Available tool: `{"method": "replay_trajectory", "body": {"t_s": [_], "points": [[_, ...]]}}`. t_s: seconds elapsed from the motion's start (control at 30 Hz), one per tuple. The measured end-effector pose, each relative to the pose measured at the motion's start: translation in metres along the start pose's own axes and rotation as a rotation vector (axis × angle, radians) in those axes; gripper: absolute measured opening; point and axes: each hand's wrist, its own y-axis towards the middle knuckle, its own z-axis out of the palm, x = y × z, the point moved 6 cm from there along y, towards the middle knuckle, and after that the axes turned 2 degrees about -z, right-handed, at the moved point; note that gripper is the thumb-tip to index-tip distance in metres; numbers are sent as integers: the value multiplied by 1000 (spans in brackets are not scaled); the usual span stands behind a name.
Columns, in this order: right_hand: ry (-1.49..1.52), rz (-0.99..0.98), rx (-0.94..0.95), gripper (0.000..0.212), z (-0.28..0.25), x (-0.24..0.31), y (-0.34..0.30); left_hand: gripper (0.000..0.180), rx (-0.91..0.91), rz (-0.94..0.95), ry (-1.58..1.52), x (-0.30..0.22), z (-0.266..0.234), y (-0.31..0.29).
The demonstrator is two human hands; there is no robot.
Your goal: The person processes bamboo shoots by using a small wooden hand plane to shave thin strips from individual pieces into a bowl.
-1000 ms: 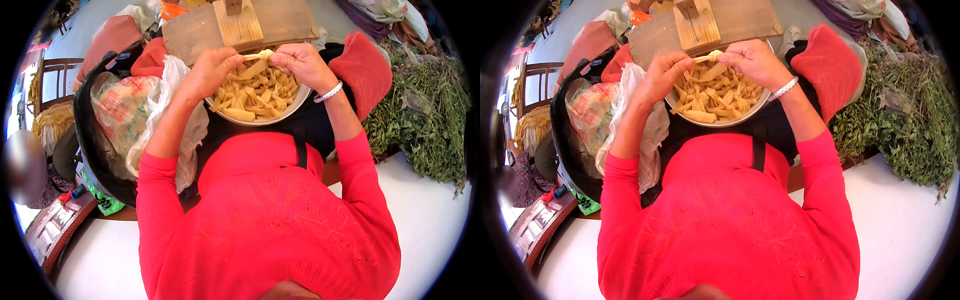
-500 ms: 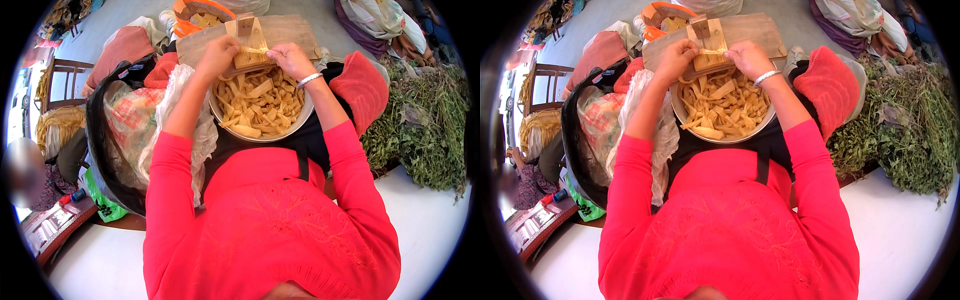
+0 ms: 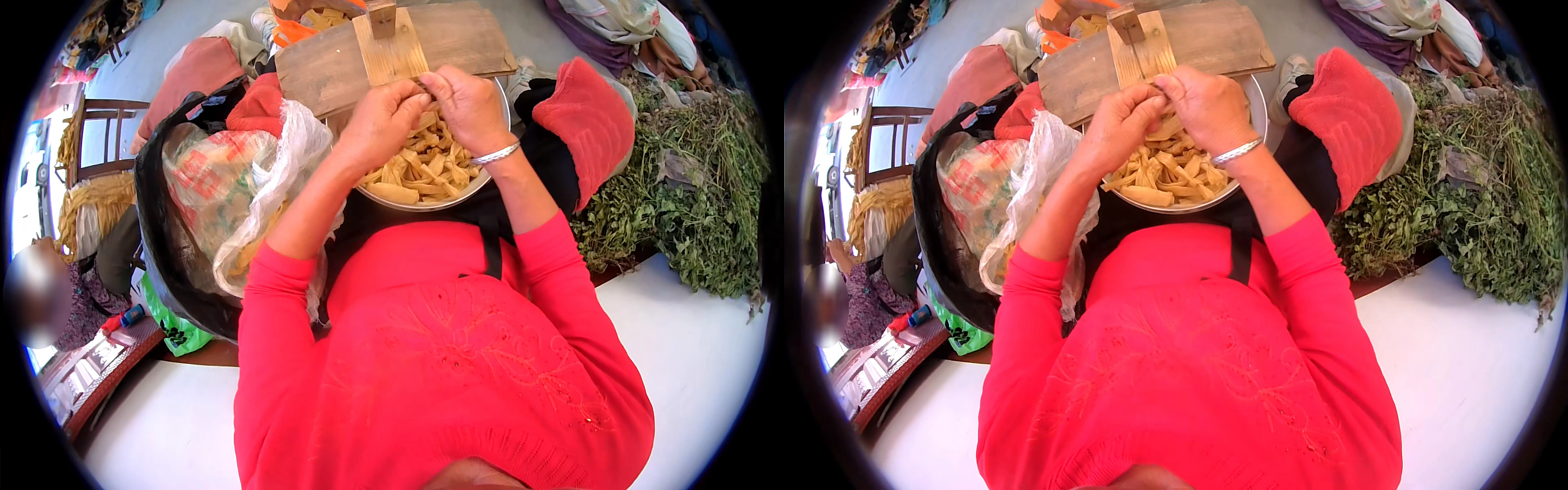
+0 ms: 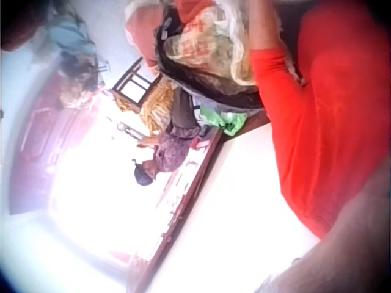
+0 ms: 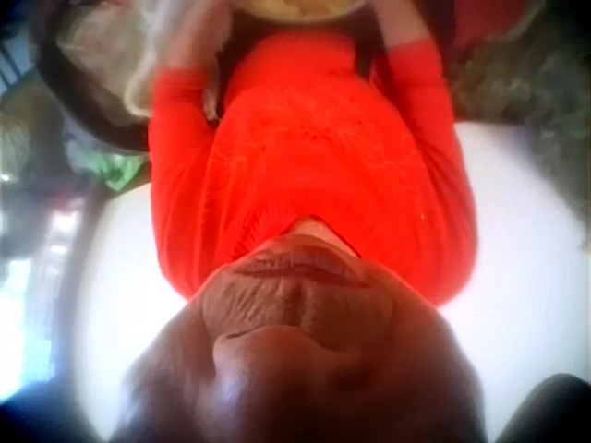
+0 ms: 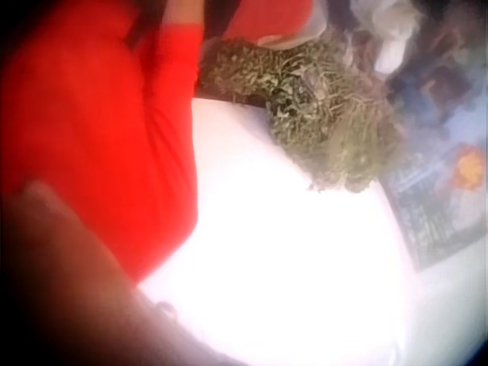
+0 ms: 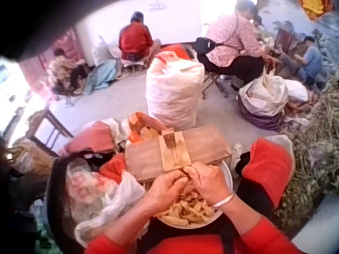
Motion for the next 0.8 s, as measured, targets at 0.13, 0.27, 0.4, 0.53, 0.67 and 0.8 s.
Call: {"method": "replay_trajectory", "body": {"t_s": [0.13, 0.27, 0.4, 0.53, 0.67, 0.8], "points": [[40, 37, 243, 29, -11, 0, -17, 28, 71, 93, 390, -27, -23, -16], [529, 98, 630, 21, -23, 64, -47, 31, 161, 222, 268, -92, -27, -38], [1177, 349, 608, 22, -53, 105, -56, 32, 269, 63, -355, -88, -14, -54], [546, 74, -19, 22, -46, 61, -15, 27, 91, 194, -519, -69, 21, -49], [88, -60, -169, 19, -21, 23, -15, 27, 120, -122, -768, -13, 34, -27], [-169, -8, 20, 15, -11, 11, -23, 18, 0, 56, -294, 14, 29, -15]]}}
